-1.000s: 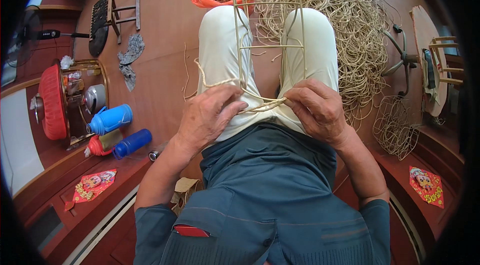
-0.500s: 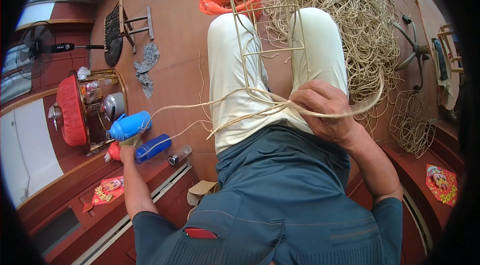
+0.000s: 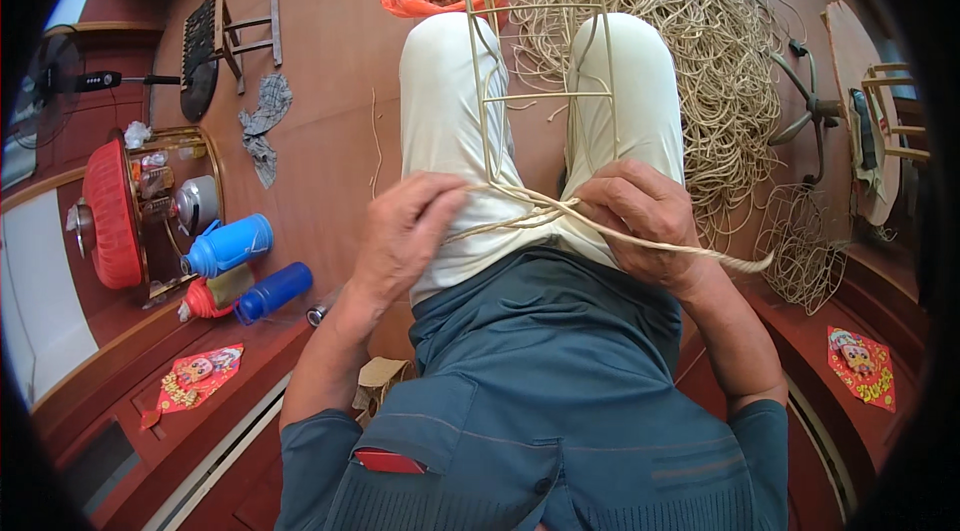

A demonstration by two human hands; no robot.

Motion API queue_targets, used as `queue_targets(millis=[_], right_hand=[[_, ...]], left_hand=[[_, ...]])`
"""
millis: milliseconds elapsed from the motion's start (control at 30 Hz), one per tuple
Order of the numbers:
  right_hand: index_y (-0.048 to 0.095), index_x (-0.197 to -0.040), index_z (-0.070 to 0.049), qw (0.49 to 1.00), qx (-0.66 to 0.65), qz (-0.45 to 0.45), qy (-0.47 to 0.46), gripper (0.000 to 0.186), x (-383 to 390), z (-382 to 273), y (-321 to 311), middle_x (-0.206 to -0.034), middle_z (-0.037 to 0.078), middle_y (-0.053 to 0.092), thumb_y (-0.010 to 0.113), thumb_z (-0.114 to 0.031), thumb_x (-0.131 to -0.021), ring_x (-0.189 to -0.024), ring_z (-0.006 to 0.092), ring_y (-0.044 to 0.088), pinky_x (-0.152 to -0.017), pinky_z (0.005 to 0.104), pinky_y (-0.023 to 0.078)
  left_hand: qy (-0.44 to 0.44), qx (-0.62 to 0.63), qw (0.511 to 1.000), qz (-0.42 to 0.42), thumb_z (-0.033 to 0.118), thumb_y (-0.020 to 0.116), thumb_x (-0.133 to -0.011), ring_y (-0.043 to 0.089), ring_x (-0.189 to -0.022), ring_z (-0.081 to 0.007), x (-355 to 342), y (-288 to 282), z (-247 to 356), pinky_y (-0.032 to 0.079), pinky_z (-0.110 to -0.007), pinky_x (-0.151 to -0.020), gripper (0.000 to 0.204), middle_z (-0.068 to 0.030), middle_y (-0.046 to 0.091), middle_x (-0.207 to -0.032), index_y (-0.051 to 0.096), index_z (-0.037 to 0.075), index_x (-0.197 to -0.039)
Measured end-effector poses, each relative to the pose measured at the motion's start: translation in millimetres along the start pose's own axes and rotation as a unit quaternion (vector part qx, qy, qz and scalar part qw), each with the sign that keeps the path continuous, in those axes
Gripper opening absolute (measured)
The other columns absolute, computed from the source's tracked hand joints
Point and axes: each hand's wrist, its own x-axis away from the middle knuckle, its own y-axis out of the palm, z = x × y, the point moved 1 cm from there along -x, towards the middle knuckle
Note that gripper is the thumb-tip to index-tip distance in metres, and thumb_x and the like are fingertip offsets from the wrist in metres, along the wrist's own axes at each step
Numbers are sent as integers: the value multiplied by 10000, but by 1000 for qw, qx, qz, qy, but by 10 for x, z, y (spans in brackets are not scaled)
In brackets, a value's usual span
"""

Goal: Weaving reed or straw strips around a structured frame to create a basket or similar object.

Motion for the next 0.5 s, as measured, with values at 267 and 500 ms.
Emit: queue_targets(millis=[267,500], right_hand=[[744,-1009,-33,999,-39,10,23,133,8,23,10,-932,118,698,778,-8,-883,-837,318,714,-724,406,573],[747,-1020,-34,999,-37,9,22,140,9,17,27,-923,117,697,792,-14,-889,-825,317,709,-721,407,571]], left_hand=[[-300,-562,749,181,242,682,-1048,744,-909,-334,460,-2002,-1321,562,-497,-797,239,-165,746,-936,752,15,-1016],[48,-215,964,150,98,685,-1013,707,-981,-325,164,-726,-18,551,-408,-903,150,-156,750,-1029,785,9,-1083]])
